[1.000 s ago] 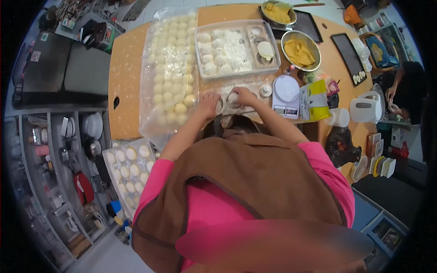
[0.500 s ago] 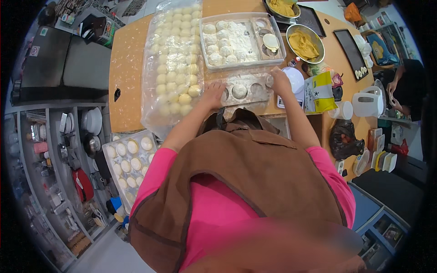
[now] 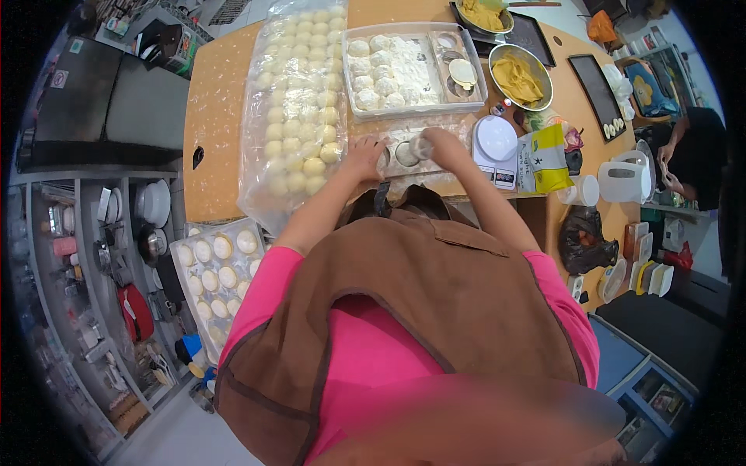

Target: The person shapes dough by hand using a circular mold and places the pieces onto a metal tray.

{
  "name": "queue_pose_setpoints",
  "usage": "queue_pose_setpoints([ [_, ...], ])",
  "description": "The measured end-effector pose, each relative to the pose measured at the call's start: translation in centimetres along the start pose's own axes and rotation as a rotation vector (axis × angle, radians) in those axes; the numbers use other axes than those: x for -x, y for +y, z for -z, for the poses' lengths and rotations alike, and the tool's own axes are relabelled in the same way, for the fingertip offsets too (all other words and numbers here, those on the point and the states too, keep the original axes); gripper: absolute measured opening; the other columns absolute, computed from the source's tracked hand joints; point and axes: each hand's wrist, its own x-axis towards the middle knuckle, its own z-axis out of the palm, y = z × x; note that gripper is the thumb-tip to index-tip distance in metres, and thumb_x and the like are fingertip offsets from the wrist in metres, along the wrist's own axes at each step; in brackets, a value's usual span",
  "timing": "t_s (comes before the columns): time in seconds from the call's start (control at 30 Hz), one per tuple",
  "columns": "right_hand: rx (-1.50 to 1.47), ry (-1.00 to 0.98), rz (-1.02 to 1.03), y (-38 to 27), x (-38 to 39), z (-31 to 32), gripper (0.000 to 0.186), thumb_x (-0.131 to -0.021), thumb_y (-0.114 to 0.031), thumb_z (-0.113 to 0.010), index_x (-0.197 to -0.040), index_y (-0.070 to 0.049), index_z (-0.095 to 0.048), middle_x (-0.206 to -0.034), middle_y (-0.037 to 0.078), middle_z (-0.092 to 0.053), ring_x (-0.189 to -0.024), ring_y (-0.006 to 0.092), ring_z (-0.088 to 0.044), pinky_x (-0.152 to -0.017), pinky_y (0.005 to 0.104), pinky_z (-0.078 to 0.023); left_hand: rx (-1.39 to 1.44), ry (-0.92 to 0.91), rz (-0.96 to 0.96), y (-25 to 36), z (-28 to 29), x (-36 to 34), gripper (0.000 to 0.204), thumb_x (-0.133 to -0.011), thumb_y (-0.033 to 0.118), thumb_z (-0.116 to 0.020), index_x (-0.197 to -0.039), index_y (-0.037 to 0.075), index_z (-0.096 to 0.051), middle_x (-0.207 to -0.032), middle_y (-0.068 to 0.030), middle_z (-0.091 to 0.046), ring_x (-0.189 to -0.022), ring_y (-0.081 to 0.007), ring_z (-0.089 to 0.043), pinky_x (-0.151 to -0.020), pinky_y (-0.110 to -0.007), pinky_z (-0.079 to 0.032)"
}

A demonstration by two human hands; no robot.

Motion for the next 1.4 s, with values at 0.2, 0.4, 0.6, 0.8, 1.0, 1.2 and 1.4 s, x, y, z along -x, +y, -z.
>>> queue_pose_setpoints([
  [0.2,0.152,-0.096,-0.04,-3.8,-0.5,-1.5,0.021,-0.077,-0.002,-0.057,-0.097,-0.006,-0.062,-0.101,0.015,-0.059,-0.096,0.0329,-0.061,-0.078,0.0436,-0.05,0.016,0.044,0.004,0.1,-0.5,0.2,0.101,-0.058,0.035,-0.085,-0.142,0.024,-0.031,-0.139,-0.0125,-0.04,-0.133,-0.0332,-0.033,-0.106,-0.061,-0.022],
  [0.4,0.172,-0.016,0.082,-3.5,-0.3,-3.1,0.016,-0.076,-0.002,-0.057,-0.092,-0.005,-0.061,-0.095,0.016,-0.057,-0.091,0.034,-0.061,-0.076,0.044,-0.051,0.004,-0.012,0.015,0.1,-0.3,-0.1,0.1,-0.059,0.037,-0.085,-0.143,0.022,-0.031,-0.141,-0.0133,-0.038,-0.134,-0.033,-0.032,-0.106,-0.063,-0.021],
  [0.6,0.164,0.037,0.1,-3.3,-0.3,-4.1,0.012,-0.076,-0.002,-0.057,-0.087,-0.005,-0.061,-0.095,0.017,-0.057,-0.09,0.0348,-0.06,-0.076,0.0442,-0.05,-0.026,0.015,0.004,0.0,-0.7,-0.1,0.1,-0.061,0.039,-0.083,-0.144,0.02,-0.031,-0.139,-0.0131,-0.039,-0.133,-0.0328,-0.033,-0.106,-0.062,-0.022],
  [0.8,0.021,-0.018,-0.053,-2.8,-0.5,-2.5,0.027,-0.075,0.0,-0.055,-0.099,-0.008,-0.065,-0.098,0.015,-0.059,-0.092,0.0329,-0.06,-0.08,0.0444,-0.049,-0.028,0.021,-0.002,-0.3,-0.8,-0.2,0.1,-0.06,0.039,-0.084,-0.143,0.02,-0.032,-0.138,-0.013,-0.04,-0.131,-0.0327,-0.035,-0.106,-0.058,-0.024],
  [1.0,0.057,0.055,0.055,-1.8,-1.0,-2.0,0.02,-0.075,-0.003,-0.056,-0.091,-0.006,-0.067,-0.092,0.017,-0.061,-0.089,0.0361,-0.06,-0.078,0.0441,-0.048,-0.032,-0.061,0.023,0.2,-0.1,-0.5,0.095,-0.063,0.037,-0.08,-0.143,0.022,-0.031,-0.142,-0.0116,-0.037,-0.136,-0.0305,-0.03,-0.108,-0.064,-0.019],
  [1.2,0.148,-0.077,0.001,-4.4,-0.6,-1.9,0.024,-0.075,-0.001,-0.057,-0.094,-0.01,-0.067,-0.097,0.015,-0.059,-0.094,0.0329,-0.061,-0.08,0.0433,-0.05,-0.06,-0.025,0.032,0.0,-0.9,-0.2,0.097,-0.064,0.041,-0.08,-0.145,0.022,-0.03,-0.146,-0.0117,-0.033,-0.138,-0.0304,-0.027,-0.109,-0.061,-0.019],
  [1.4,0.215,-0.09,0.016,-4.4,-0.7,-2.3,0.019,-0.076,-0.002,-0.056,-0.091,-0.008,-0.067,-0.096,0.016,-0.059,-0.092,0.0338,-0.061,-0.078,0.043,-0.051,-0.047,-0.042,0.029,0.2,-0.4,-0.1,0.093,-0.067,0.04,-0.077,-0.144,0.02,-0.031,-0.145,-0.0118,-0.035,-0.136,-0.0309,-0.03,-0.107,-0.063,-0.02],
])
